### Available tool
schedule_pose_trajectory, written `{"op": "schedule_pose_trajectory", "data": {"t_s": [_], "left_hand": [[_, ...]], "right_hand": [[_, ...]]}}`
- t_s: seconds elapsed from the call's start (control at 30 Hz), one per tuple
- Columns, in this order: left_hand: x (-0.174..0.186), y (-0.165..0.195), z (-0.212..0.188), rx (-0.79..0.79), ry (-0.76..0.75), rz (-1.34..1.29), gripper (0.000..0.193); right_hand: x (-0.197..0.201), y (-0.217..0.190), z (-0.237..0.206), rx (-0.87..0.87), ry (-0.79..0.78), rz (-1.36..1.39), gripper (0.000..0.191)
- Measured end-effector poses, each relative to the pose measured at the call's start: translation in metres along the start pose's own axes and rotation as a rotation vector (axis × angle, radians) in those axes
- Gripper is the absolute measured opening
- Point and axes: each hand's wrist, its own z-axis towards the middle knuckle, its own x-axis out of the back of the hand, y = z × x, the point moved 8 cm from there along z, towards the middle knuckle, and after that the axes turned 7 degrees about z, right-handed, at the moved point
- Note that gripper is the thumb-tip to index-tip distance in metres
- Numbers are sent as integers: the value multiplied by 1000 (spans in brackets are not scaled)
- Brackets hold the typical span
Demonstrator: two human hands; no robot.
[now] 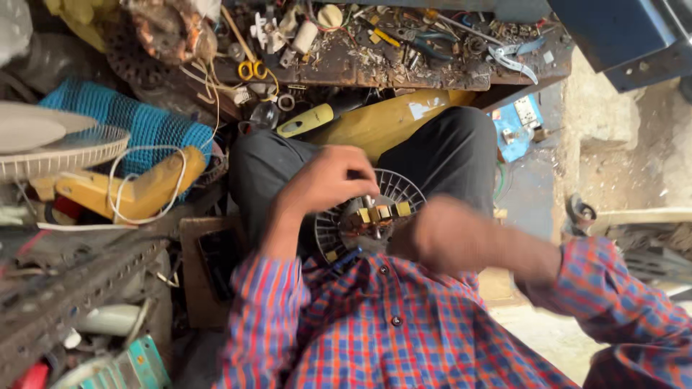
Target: The person sits and winds copper wire around a small fan motor rotor held in the lap. The hands rotate the rotor and wrap the wire by hand, repeatedly adjusting the coil as it builds up.
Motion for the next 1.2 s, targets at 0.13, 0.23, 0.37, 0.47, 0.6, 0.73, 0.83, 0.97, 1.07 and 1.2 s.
{"op": "schedule_pose_trajectory", "data": {"t_s": [0.13, 0.23, 0.37, 0.47, 0.6, 0.73, 0.83, 0.97, 1.07, 1.2], "left_hand": [[-6, 46, -69, -131, 498, 111, 6], [-34, 49, -99, -124, 492, 370, 8], [-10, -19, -78, 220, 752, -525, 13], [-3, 1, -4, -4, 239, 248, 24], [10, 2, 0, -9, 155, 66, 14], [-6, 21, -84, -46, 496, 303, 11], [-50, 46, -114, -331, 390, 780, 16], [-3, 1, -78, -97, 754, -290, 12], [-3, 0, -4, -39, 266, 156, 17], [14, -1, -7, 171, 89, 72, 8]], "right_hand": [[75, -51, -16, 536, 535, 313, 15], [93, -18, 15, 484, 686, 238, 24], [85, 44, 23, 240, 842, 253, 11], [69, 44, 0, 39, 707, 90, 13], [47, -37, -16, 267, 217, 397, 22], [86, -53, -19, 539, 500, 466, 15], [83, -1, 22, 426, 671, 312, 23], [63, 69, 26, 143, 770, 274, 19], [51, 60, 5, -88, 539, 122, 11], [22, -50, -8, 243, -19, 124, 14]]}}
